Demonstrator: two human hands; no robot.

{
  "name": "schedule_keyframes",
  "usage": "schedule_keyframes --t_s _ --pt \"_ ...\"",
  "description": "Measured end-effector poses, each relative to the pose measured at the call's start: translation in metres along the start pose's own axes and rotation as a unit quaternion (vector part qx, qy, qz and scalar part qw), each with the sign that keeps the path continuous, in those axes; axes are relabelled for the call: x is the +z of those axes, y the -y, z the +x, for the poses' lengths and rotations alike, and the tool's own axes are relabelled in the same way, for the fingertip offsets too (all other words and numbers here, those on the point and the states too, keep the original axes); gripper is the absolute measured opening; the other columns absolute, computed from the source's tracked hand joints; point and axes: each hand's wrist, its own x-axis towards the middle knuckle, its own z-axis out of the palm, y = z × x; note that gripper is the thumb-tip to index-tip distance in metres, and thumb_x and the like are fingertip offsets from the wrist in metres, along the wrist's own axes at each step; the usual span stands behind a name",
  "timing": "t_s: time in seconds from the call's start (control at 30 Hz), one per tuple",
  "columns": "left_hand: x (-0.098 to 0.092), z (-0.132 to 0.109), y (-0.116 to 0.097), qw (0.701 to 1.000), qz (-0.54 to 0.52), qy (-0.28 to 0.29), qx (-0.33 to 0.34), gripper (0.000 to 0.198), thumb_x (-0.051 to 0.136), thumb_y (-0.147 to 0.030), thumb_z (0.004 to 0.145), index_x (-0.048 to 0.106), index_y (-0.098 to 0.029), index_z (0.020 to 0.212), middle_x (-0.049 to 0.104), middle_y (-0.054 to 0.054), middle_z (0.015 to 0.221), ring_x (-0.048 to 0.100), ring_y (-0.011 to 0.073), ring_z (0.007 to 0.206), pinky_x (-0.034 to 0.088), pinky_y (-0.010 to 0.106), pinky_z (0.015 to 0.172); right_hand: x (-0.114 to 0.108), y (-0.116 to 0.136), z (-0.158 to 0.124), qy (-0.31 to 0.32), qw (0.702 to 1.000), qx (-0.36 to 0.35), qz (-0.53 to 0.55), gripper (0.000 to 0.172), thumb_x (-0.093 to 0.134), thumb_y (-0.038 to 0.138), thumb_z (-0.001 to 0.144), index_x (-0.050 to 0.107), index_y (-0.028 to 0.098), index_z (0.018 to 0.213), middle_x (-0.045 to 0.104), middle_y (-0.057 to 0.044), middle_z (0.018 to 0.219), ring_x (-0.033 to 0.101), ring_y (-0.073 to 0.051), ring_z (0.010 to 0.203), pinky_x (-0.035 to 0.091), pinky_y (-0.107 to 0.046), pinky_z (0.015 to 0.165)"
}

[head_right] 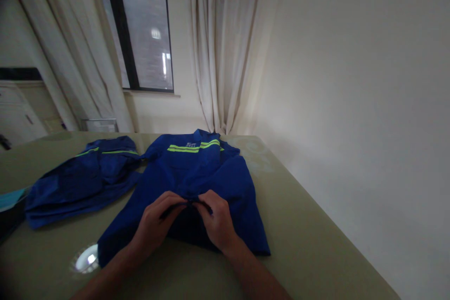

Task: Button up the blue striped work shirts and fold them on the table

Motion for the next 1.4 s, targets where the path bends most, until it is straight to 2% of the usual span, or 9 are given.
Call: schedule_keyframes --t_s 0.17,0.37,0.57,0.73,0.87,1.03,1.23,1.4 --pt "0.0 0.003 -0.002 1.0 -0.003 -0.001 -0.008 0.006 0.065 -0.02 0.094 0.07 -0.023 0.094 0.07 0.001 0.087 0.067 0.0159 0.082 0.055 0.026 0.075 -0.003 0.0 -0.001 0.052 0.998 -0.024 -0.007 0.019 0.052 0.023 0.104 0.07 0.023 0.108 0.065 -0.004 0.094 0.062 -0.017 0.088 0.049 -0.028 0.08" --pt "0.0 0.002 -0.001 0.999 -0.028 0.033 -0.013 0.001 0.071 -0.023 0.091 0.071 -0.022 0.089 0.071 0.001 0.087 0.068 0.0152 0.079 0.055 0.025 0.073 -0.012 -0.002 -0.002 0.119 0.982 -0.089 -0.115 0.03 0.043 0.021 0.106 0.068 0.025 0.122 0.063 -0.005 0.097 0.061 -0.016 0.086 0.049 -0.026 0.076" --pt "-0.001 0.0 0.004 0.993 -0.048 0.098 -0.048 0.006 0.067 -0.023 0.094 0.072 -0.023 0.092 0.071 0.001 0.09 0.067 0.0147 0.083 0.053 0.025 0.076 -0.02 -0.003 0.001 0.152 0.944 -0.156 -0.246 0.029 0.043 0.019 0.106 0.068 0.022 0.119 0.065 -0.005 0.096 0.062 -0.016 0.084 0.047 -0.026 0.074" --pt "0.003 -0.003 0.006 0.991 -0.039 0.101 -0.078 0.012 0.071 -0.03 0.09 0.068 -0.021 0.085 0.068 0.001 0.083 0.065 0.0156 0.077 0.05 0.026 0.071 -0.016 -0.005 0.001 0.161 0.926 -0.193 -0.28 0.024 0.048 0.018 0.104 0.07 0.021 0.114 0.067 -0.005 0.094 0.061 -0.016 0.08 0.045 -0.026 0.071" --pt "0.004 -0.002 0.007 0.984 -0.041 0.116 -0.129 0.014 0.071 -0.032 0.09 0.067 -0.021 0.083 0.07 0.001 0.083 0.065 0.0166 0.079 0.049 0.027 0.073 -0.014 -0.009 0.001 0.18 0.933 -0.167 -0.263 0.027 0.045 0.017 0.104 0.071 0.021 0.113 0.067 -0.006 0.095 0.062 -0.017 0.082 0.046 -0.027 0.071" --pt "0.001 0.0 0.011 0.965 -0.083 0.165 -0.188 0.015 0.068 -0.035 0.09 0.071 -0.022 0.084 0.071 -0.001 0.083 0.064 0.017 0.081 0.047 0.026 0.074 -0.015 -0.014 0.002 0.205 0.937 -0.146 -0.244 0.028 0.045 0.017 0.104 0.072 0.022 0.109 0.064 -0.004 0.097 0.061 -0.015 0.082 0.045 -0.024 0.071" --pt "0.002 -0.001 0.012 0.956 -0.074 0.147 -0.242 0.02 0.079 -0.038 0.079 0.068 -0.02 0.079 0.068 -0.003 0.076 0.06 0.0161 0.074 0.044 0.025 0.067 -0.011 -0.015 -0.001 0.223 0.952 -0.096 -0.186 0.03 0.048 0.012 0.099 0.072 0.022 0.114 0.063 -0.004 0.101 0.062 -0.015 0.085 0.048 -0.024 0.074" --pt "-0.001 0.003 0.01 0.956 -0.088 0.142 -0.239 0.017 0.078 -0.037 0.08 0.072 -0.022 0.084 0.073 -0.001 0.084 0.064 0.019 0.083 0.047 0.028 0.078 -0.009 -0.01 -0.001 0.187 0.974 -0.05 -0.115 0.029 0.047 0.013 0.101 0.072 0.021 0.112 0.062 -0.005 0.101 0.062 -0.016 0.091 0.049 -0.025 0.082"
